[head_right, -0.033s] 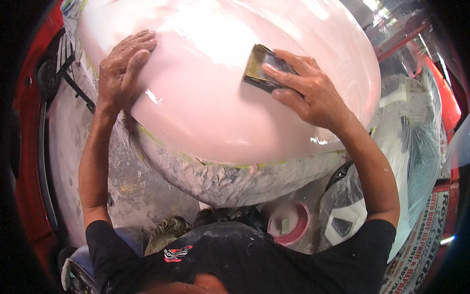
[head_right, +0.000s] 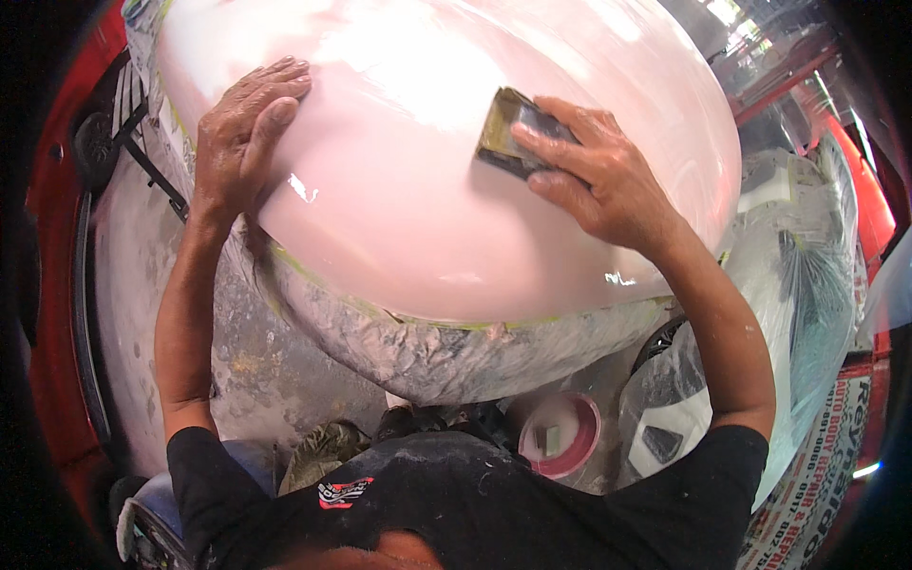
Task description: The person sands a large, curved, light-pink car part using a sanding block and water. They repeatedly dip the block into a bucket of water and wipe the surface with a cloth while sanding.
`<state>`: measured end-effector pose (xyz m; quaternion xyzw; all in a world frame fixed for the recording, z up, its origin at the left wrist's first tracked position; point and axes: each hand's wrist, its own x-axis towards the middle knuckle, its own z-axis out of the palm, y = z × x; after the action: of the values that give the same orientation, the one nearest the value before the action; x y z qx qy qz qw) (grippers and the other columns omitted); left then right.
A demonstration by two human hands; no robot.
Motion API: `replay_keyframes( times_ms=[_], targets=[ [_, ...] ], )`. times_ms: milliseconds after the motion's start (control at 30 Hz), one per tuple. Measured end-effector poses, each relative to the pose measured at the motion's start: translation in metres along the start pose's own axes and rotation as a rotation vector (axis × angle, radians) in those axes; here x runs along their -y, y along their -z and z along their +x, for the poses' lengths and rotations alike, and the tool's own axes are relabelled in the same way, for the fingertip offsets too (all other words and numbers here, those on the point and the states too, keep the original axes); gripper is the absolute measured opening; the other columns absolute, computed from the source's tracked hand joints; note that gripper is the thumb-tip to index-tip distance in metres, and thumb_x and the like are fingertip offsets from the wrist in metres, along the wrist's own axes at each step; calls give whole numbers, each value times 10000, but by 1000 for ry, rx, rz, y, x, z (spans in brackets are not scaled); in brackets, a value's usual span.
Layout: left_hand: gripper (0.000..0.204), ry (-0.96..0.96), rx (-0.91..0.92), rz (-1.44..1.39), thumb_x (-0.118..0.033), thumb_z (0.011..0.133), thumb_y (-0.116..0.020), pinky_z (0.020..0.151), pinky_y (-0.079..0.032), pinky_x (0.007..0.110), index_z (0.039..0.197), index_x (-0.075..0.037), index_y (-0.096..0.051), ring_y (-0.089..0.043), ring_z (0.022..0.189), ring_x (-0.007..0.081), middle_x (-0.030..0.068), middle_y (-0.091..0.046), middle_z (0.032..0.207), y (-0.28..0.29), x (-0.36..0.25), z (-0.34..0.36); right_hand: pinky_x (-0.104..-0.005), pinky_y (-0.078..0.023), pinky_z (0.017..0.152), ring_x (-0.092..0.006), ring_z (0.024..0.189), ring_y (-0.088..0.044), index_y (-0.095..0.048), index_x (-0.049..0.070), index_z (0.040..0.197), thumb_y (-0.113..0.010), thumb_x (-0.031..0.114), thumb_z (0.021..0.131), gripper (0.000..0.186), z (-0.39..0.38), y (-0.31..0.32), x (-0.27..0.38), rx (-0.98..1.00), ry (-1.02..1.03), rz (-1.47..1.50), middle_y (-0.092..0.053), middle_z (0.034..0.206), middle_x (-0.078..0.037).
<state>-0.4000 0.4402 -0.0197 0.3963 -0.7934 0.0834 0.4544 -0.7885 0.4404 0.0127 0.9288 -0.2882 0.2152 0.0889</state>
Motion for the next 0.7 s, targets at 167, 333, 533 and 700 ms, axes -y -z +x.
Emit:
replay_keyframes(
  times_ms=[167, 333, 533, 700],
  targets=[
    [389, 8, -38, -85, -379, 1005, -602, 1055, -486, 429, 1038, -32, -776, -655, 1208, 328, 174, -738, 1159, -14, 3, -2, -457, -464, 1049, -388, 1233, -581, -690, 163, 1320, -691, 277, 912, 424, 83, -27, -23, 10, -77, -148, -585, 1400, -211],
    [384, 12, -33, -17, -366, 1004, -603, 1056, -485, 431, 1051, -25, -773, -662, 1192, 334, 170, -743, 1144, 4, 5, -9, -452, -453, 1061, -378, 1250, -580, -681, 140, 1338, -665, 257, 924, 430, 22, -17, 6, 40, -30, 3, -567, 1431, -204],
    [356, -13, -34, -87, -327, 1009, -597, 1057, -483, 425, 1094, -27, -770, -668, 1183, 327, 174, -744, 1140, -6, 1, 4, -453, -401, 1085, -389, 1234, -553, -648, 165, 1378, -585, 326, 998, 417, 125, -34, -24, 29, 7, -99, -598, 1366, -191],
    [385, 100, 23, -117, -338, 1016, -586, 1093, -454, 417, 1198, -30, -728, -604, 1280, 314, 184, -688, 1274, -2, 14, 6, -464, -424, 1059, -391, 1195, -567, -657, 129, 1343, -596, 322, 983, 413, 152, -60, -30, 49, -102, 21, -611, 1333, -207]
  ],
)
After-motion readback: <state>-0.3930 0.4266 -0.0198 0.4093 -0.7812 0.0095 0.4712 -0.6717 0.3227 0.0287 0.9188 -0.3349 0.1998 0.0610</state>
